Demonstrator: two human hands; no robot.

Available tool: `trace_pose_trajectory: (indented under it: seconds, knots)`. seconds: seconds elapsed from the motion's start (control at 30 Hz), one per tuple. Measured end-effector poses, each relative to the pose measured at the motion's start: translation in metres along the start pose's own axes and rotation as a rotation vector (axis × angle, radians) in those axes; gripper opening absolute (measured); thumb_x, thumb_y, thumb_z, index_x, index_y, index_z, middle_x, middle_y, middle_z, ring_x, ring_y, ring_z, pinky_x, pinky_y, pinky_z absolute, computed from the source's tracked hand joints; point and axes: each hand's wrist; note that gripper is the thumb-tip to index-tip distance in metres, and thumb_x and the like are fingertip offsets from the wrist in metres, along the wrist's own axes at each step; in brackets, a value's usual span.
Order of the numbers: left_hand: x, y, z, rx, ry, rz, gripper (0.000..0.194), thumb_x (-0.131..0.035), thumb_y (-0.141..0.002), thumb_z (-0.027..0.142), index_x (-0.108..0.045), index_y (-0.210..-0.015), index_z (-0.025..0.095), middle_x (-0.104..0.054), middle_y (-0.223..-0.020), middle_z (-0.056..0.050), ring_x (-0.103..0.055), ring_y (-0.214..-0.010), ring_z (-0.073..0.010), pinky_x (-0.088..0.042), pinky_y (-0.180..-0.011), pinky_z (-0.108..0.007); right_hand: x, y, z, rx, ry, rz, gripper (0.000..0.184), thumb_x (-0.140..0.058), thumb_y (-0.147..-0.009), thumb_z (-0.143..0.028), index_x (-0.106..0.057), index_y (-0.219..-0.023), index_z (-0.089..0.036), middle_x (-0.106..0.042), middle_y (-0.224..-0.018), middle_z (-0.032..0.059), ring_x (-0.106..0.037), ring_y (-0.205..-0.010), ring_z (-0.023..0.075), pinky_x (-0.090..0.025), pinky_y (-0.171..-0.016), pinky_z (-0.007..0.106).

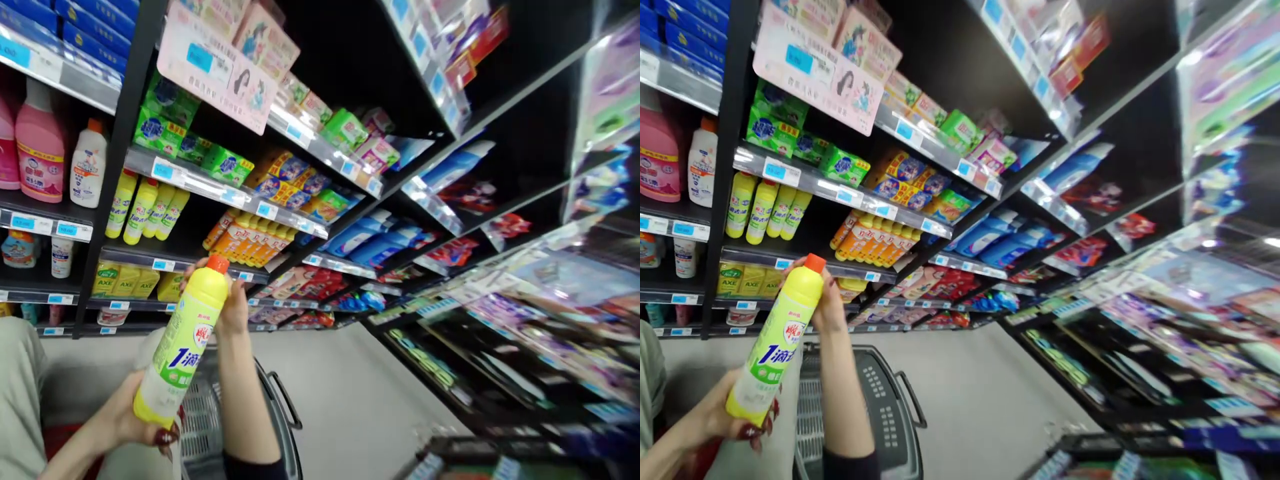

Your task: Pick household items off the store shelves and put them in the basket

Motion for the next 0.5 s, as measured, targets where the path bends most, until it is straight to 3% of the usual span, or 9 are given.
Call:
trace_pose_trajectory:
  seconds: [0.07, 0.13, 0.23, 0.3, 0.4, 0.47, 0.5]
  knots:
    - [0.009, -0.002, 0.001, 0.030, -0.181, 0.011, 0.051, -0.083, -0.058, 0.038, -0.060, -0.097, 0.013, -0.069, -0.084, -0.008, -0.065, -0.066, -0.0192, -0.055, -0.057, -0.030, 0.021, 0.010, -0.026, -0.051, 0.335, 0.005, 0.055, -0.061, -0.072, -0.070, -0.058, -0.093, -0.020, -0.057, -0.083, 0.0037, -0.055, -0.072, 0.0171, -0.046, -0.063, 0.028]
    - [0.013, -0.009, -0.005, 0.035, -0.320, -0.024, 0.050, -0.081, -0.060, 0.040, -0.059, -0.098, 0.013, -0.069, -0.082, -0.007, -0.064, -0.069, -0.0189, -0.055, -0.062, -0.032, 0.042, 0.025, -0.052, -0.141, 0.629, -0.019, 0.047, -0.063, -0.076, -0.064, -0.060, -0.090, -0.019, -0.057, -0.082, 0.0020, -0.052, -0.070, 0.0144, -0.042, -0.061, 0.025]
    - [0.008, -0.023, -0.029, 0.063, -0.480, -0.088, 0.052, -0.081, -0.059, 0.037, -0.063, -0.101, 0.013, -0.071, -0.089, -0.007, -0.065, -0.084, -0.0246, -0.055, -0.079, -0.038, 0.066, 0.058, -0.080, -0.331, 0.923, -0.079, 0.033, -0.065, -0.079, -0.051, -0.060, -0.085, -0.018, -0.054, -0.071, -0.0021, -0.043, -0.057, 0.0101, -0.033, -0.052, 0.022]
    - [0.001, -0.030, -0.050, 0.079, -0.613, -0.087, 0.064, -0.083, -0.057, 0.034, -0.063, -0.115, 0.015, -0.070, -0.108, -0.009, -0.062, -0.103, -0.0313, -0.049, -0.094, -0.044, 0.081, 0.087, -0.085, -0.442, 1.069, -0.099, 0.024, -0.066, -0.079, -0.041, -0.061, -0.081, -0.018, -0.052, -0.062, -0.0042, -0.039, -0.052, 0.0090, -0.029, -0.050, 0.021]
    - [0.005, -0.037, -0.077, 0.098, -0.788, 0.027, 0.077, -0.074, -0.066, 0.026, -0.048, -0.138, 0.016, -0.052, -0.141, -0.015, -0.038, -0.135, -0.0371, -0.030, -0.113, -0.052, 0.109, 0.135, -0.057, -0.568, 1.215, -0.051, 0.017, -0.064, -0.080, -0.035, -0.059, -0.078, -0.019, -0.053, -0.059, -0.0045, -0.040, -0.051, 0.0102, -0.030, -0.053, 0.023]
    - [0.025, -0.039, -0.084, 0.059, -0.991, 0.171, 0.068, -0.062, -0.077, 0.024, -0.043, -0.142, 0.015, -0.043, -0.148, -0.017, -0.024, -0.143, -0.0339, -0.021, -0.117, -0.055, 0.132, 0.166, -0.014, -0.680, 1.291, -0.007, 0.015, -0.059, -0.084, -0.034, -0.057, -0.080, -0.020, -0.056, -0.063, -0.0025, -0.046, -0.055, 0.0121, -0.033, -0.057, 0.024]
    - [0.040, -0.040, -0.084, 0.019, -1.147, 0.265, 0.060, -0.055, -0.083, 0.026, -0.044, -0.141, 0.015, -0.044, -0.147, -0.017, -0.026, -0.142, -0.0322, -0.023, -0.116, -0.055, 0.144, 0.178, 0.013, -0.748, 1.328, 0.003, 0.014, -0.058, -0.085, -0.033, -0.057, -0.082, -0.019, -0.059, -0.067, -0.0005, -0.050, -0.060, 0.0137, -0.034, -0.060, 0.025]
Point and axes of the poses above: each hand's wrist, its own y-axis away from the middle knuckle, its own x-axis out of the back of the hand, z = x × y
